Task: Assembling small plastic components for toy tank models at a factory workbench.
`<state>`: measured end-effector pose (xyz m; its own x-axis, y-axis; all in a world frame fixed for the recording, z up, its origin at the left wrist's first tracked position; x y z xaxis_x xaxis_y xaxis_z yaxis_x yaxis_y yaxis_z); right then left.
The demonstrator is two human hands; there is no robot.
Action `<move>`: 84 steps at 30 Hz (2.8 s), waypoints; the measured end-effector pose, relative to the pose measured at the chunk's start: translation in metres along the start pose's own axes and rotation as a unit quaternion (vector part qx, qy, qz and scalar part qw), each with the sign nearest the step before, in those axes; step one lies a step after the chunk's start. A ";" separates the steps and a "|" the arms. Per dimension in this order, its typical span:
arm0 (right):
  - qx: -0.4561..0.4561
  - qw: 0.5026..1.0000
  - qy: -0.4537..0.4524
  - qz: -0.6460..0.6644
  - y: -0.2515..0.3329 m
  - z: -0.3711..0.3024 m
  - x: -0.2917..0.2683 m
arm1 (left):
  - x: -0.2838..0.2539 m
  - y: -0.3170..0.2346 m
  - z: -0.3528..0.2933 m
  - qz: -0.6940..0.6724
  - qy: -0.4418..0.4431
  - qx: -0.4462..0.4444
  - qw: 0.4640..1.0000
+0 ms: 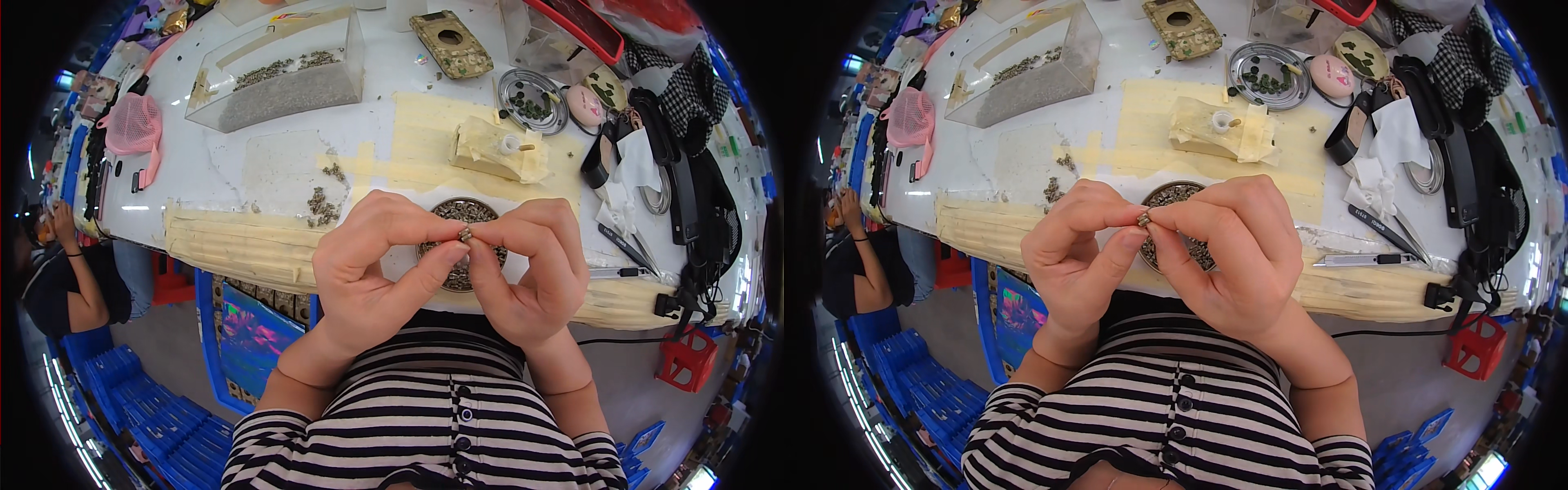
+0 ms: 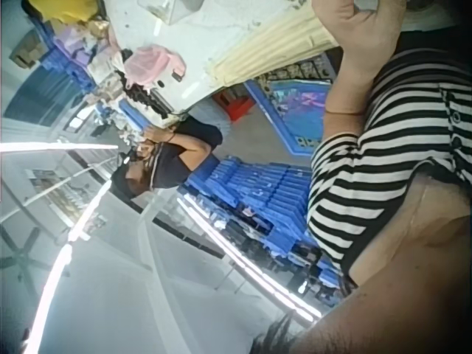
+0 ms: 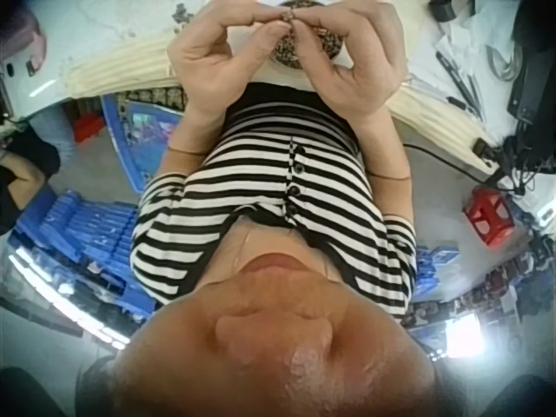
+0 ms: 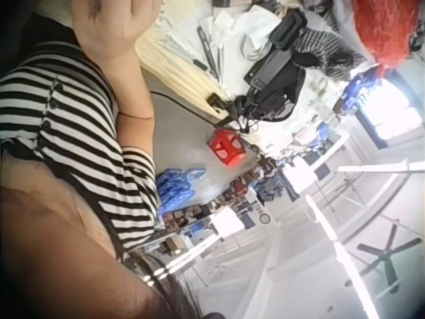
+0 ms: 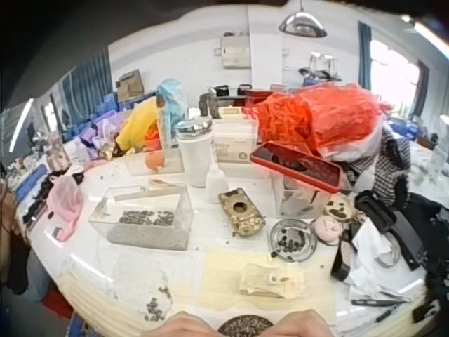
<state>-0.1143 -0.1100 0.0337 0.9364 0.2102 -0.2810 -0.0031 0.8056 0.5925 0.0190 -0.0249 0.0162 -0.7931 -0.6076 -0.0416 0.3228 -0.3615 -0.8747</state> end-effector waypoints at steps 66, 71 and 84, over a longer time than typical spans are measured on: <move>0.101 0.992 0.057 0.043 -0.003 0.019 -0.012 | 0.003 -0.008 0.008 0.208 -0.061 0.165 0.962; 0.117 0.988 0.087 0.043 -0.005 0.016 -0.006 | 0.005 -0.007 0.009 0.193 -0.049 0.158 0.967; 0.202 0.973 0.028 0.105 -0.015 0.008 -0.014 | 0.006 -0.007 0.008 0.199 -0.037 0.162 0.966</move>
<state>-0.1247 -0.1296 0.0346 0.9095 0.3855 -0.1556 -0.0431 0.4597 0.8870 0.0157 -0.0317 0.0259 -0.5370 -0.7889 -0.2988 0.7493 -0.2832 -0.5987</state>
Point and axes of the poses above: each hand's wrist, its own z-axis towards the middle knuckle, its own x-axis out of the palm, y = z × x, the point moved 5 cm from there along z, towards the middle knuckle, and after that the axes turned 7 degrees about -y, right-handed, at the moved point
